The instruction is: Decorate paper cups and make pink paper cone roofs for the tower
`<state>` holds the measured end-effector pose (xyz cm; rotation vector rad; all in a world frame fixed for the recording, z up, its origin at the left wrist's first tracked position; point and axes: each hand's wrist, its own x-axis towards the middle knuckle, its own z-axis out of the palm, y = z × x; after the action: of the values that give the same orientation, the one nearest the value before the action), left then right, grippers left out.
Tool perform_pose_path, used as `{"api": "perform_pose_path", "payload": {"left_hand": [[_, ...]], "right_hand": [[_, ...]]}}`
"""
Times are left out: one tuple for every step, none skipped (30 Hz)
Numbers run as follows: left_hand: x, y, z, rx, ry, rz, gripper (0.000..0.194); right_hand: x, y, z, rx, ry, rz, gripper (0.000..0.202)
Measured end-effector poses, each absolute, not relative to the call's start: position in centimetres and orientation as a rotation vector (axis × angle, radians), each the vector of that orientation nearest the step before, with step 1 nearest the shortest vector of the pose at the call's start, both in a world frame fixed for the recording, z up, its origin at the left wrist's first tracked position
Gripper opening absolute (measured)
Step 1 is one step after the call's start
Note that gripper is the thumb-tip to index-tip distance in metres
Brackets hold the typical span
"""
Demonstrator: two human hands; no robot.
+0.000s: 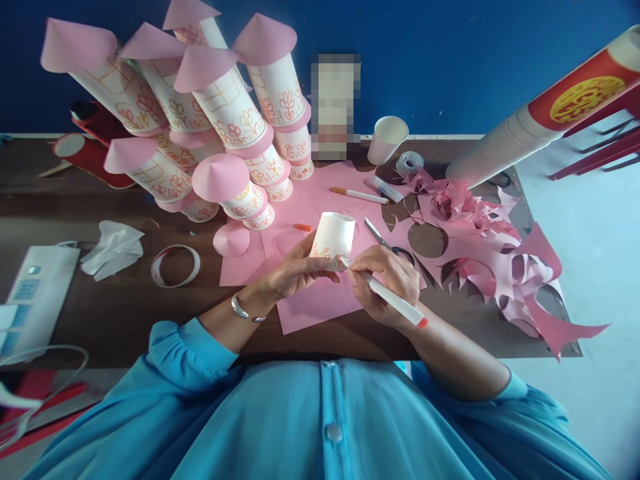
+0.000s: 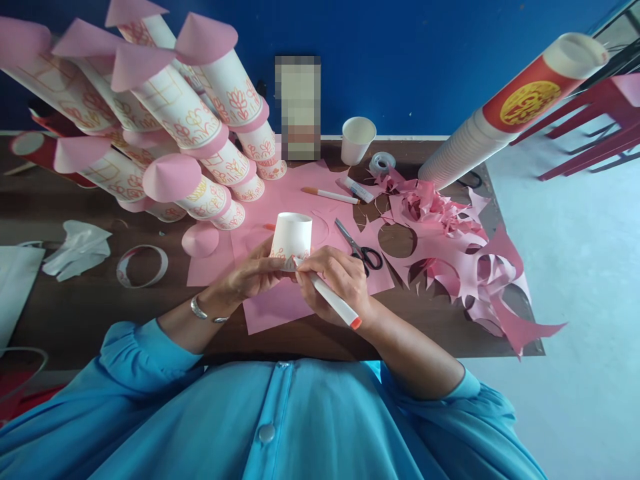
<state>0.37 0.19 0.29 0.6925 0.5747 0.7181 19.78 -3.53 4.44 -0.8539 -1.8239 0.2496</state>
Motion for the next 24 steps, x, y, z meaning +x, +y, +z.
{"api": "perform_pose_path", "payload": {"left_hand": [[0.39, 0.19, 0.32, 0.694, 0.575, 0.714, 0.047], [0.39, 0.19, 0.35, 0.698, 0.576, 0.708, 0.048], [0.39, 0.20, 0.38, 0.702, 0.577, 0.701, 0.048], [0.38, 0.21, 0.42, 0.705, 0.577, 0.695, 0.048], [0.36, 0.22, 0.44, 0.707, 0.578, 0.690, 0.049], [0.35, 0.23, 0.45, 0.708, 0.578, 0.689, 0.049], [0.32, 0.24, 0.44, 0.707, 0.579, 0.689, 0.049], [0.30, 0.26, 0.41, 0.706, 0.580, 0.690, 0.049], [0.28, 0.27, 0.37, 0.705, 0.578, 0.690, 0.050], [0.27, 0.27, 0.31, 0.705, 0.575, 0.691, 0.050], [0.25, 0.27, 0.25, 0.707, 0.571, 0.692, 0.051], [0.24, 0.26, 0.18, 0.709, 0.566, 0.695, 0.051], [0.23, 0.25, 0.13, 0.709, 0.561, 0.698, 0.051], [0.23, 0.23, 0.09, 0.709, 0.557, 0.700, 0.051], [0.23, 0.21, 0.07, 0.707, 0.551, 0.702, 0.051], [0.23, 0.19, 0.08, 0.706, 0.544, 0.706, 0.051], [0.24, 0.17, 0.12, 0.705, 0.537, 0.710, 0.050], [0.25, 0.16, 0.17, 0.706, 0.532, 0.712, 0.050], [0.26, 0.16, 0.24, 0.707, 0.530, 0.711, 0.049], [0.27, 0.16, 0.31, 0.708, 0.531, 0.709, 0.048], [0.28, 0.16, 0.36, 0.708, 0.534, 0.708, 0.047], [0.29, 0.16, 0.40, 0.706, 0.538, 0.706, 0.046], [0.29, 0.16, 0.40, 0.705, 0.540, 0.706, 0.046], [0.30, 0.15, 0.37, 0.703, 0.541, 0.706, 0.046]], "right_hand": [[19.79, -3.52, 4.45, -0.856, -1.825, 0.247, 0.019], [19.80, -3.52, 4.45, -0.858, -1.828, 0.246, 0.019], [19.81, -3.52, 4.44, -0.859, -1.831, 0.247, 0.019], [19.82, -3.52, 4.43, -0.861, -1.834, 0.249, 0.019], [19.82, -3.53, 4.40, -0.864, -1.834, 0.250, 0.020], [19.83, -3.53, 4.37, -0.865, -1.834, 0.251, 0.020], [19.83, -3.53, 4.34, -0.867, -1.832, 0.252, 0.020], [19.82, -3.53, 4.31, -0.869, -1.830, 0.251, 0.020], [19.81, -3.53, 4.29, -0.871, -1.829, 0.248, 0.019], [19.80, -3.53, 4.27, -0.873, -1.829, 0.244, 0.019], [19.79, -3.52, 4.25, -0.874, -1.830, 0.240, 0.018], [19.77, -3.52, 4.24, -0.875, -1.831, 0.236, 0.018], [19.75, -3.51, 4.23, -0.877, -1.831, 0.233, 0.018], [19.74, -3.50, 4.21, -0.877, -1.831, 0.231, 0.018], [19.72, -3.50, 4.19, -0.877, -1.830, 0.231, 0.018], [19.70, -3.49, 4.17, -0.876, -1.825, 0.231, 0.018], [19.69, -3.48, 4.14, -0.875, -1.820, 0.229, 0.018], [19.67, -3.47, 4.11, -0.874, -1.814, 0.227, 0.018], [19.67, -3.45, 4.09, -0.876, -1.809, 0.224, 0.018], [19.66, -3.44, 4.07, -0.879, -1.803, 0.221, 0.017], [19.67, -3.42, 4.06, -0.884, -1.800, 0.217, 0.017], [19.68, -3.41, 4.05, -0.887, -1.797, 0.213, 0.017], [19.71, -3.40, 4.04, -0.889, -1.796, 0.209, 0.016], [19.73, -3.41, 4.03, -0.890, -1.796, 0.205, 0.016]]}}
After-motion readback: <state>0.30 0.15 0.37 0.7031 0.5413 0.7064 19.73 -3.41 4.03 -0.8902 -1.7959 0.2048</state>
